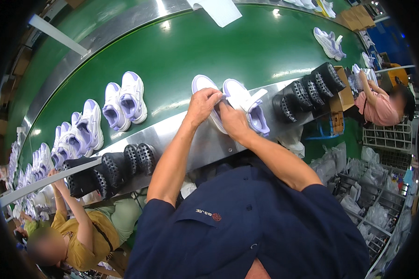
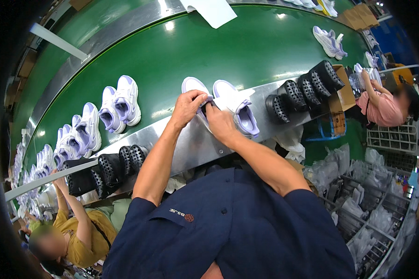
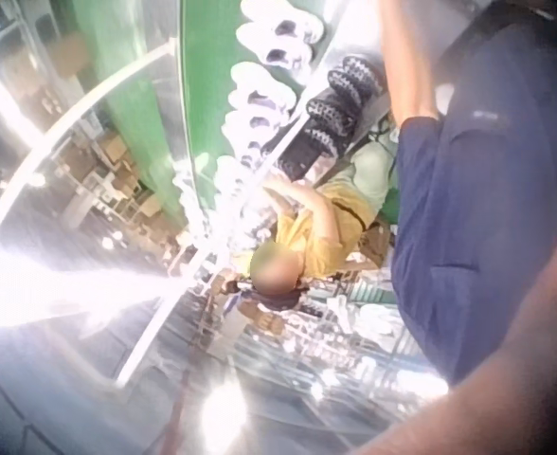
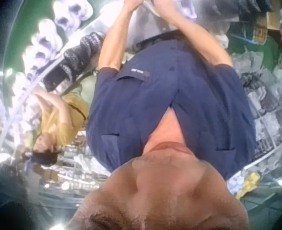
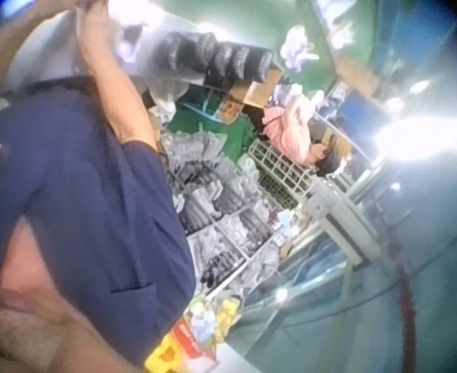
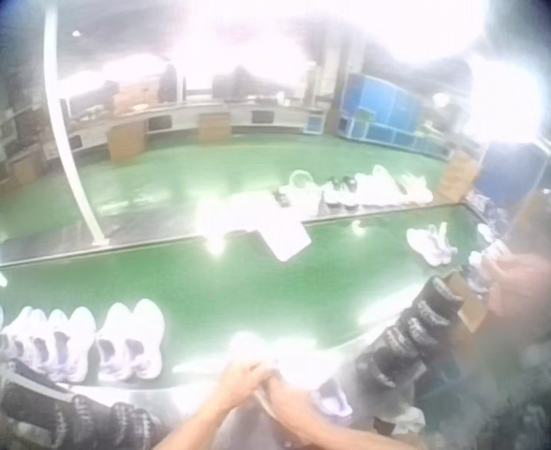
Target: The person inserts plastic shoe shapers into shoes by hand and places the shoes onto a conveyor belt.
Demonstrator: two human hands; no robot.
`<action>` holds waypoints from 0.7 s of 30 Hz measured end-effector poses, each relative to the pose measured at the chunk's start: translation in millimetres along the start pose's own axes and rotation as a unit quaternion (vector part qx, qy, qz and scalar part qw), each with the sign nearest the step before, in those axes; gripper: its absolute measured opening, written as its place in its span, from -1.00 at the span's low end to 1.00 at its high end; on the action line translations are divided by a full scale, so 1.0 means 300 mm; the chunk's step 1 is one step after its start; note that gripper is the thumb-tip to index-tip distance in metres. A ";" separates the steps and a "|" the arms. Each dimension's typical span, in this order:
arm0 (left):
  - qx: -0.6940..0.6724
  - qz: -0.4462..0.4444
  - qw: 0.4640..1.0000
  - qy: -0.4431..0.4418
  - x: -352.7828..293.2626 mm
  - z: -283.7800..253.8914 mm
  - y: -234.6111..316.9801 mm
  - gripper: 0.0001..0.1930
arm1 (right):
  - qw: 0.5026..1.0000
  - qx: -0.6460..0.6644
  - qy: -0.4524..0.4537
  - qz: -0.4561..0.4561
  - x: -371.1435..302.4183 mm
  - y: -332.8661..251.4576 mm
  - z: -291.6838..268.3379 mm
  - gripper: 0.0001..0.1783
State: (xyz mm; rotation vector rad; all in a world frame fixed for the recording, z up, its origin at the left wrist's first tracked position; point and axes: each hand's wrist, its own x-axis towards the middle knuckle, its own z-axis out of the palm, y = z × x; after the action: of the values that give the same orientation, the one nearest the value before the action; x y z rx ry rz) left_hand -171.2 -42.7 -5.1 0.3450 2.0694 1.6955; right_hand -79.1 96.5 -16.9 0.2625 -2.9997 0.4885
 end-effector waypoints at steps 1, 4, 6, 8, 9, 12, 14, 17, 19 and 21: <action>0.000 0.000 1.000 0.005 -0.017 -0.001 -0.004 -0.71 | 0.998 0.053 0.030 -0.028 -0.025 -0.003 -0.033 -0.68; 0.188 0.072 0.966 0.161 -0.107 0.011 -0.014 -0.47 | 0.983 0.117 0.138 -0.029 -0.120 -0.029 -0.167 -0.65; 0.223 -0.062 0.957 0.175 -0.167 0.054 0.022 -0.22 | 0.977 0.124 0.170 0.022 -0.153 -0.016 -0.184 -0.68; 0.198 -0.153 0.954 0.166 -0.171 0.095 0.030 -0.14 | 0.980 0.112 0.071 0.151 -0.150 -0.009 -0.178 -0.69; 0.210 -0.188 0.947 0.150 -0.158 0.119 0.000 -0.10 | 0.980 0.115 0.071 0.146 -0.122 -0.015 -0.173 -0.69; 0.230 -0.215 0.939 0.140 -0.122 0.204 -0.033 -0.08 | 0.962 0.084 -0.070 0.250 -0.023 0.012 -0.124 -0.58; 0.266 -0.189 0.937 0.126 -0.122 0.238 -0.033 -0.12 | 0.955 0.089 -0.076 0.271 0.022 0.053 -0.065 -0.57; 0.266 -0.149 0.946 0.107 -0.188 0.187 -0.144 -0.21 | 0.962 0.125 -0.062 0.233 0.009 0.040 -0.012 -0.56; 0.244 -0.201 0.944 0.097 -0.249 0.183 -0.146 -0.27 | 0.965 0.133 -0.093 0.204 -0.032 -0.005 -0.034 -0.57; 0.296 -0.140 0.941 0.088 -0.316 0.196 -0.082 -0.29 | 0.971 0.105 -0.133 0.166 -0.078 -0.032 -0.056 -0.57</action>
State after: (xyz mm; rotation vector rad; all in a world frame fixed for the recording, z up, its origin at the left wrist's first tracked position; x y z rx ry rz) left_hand -58.2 -40.7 -21.3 0.0665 2.5912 0.9428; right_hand -53.3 96.7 -0.9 -0.1815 -3.2677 0.8704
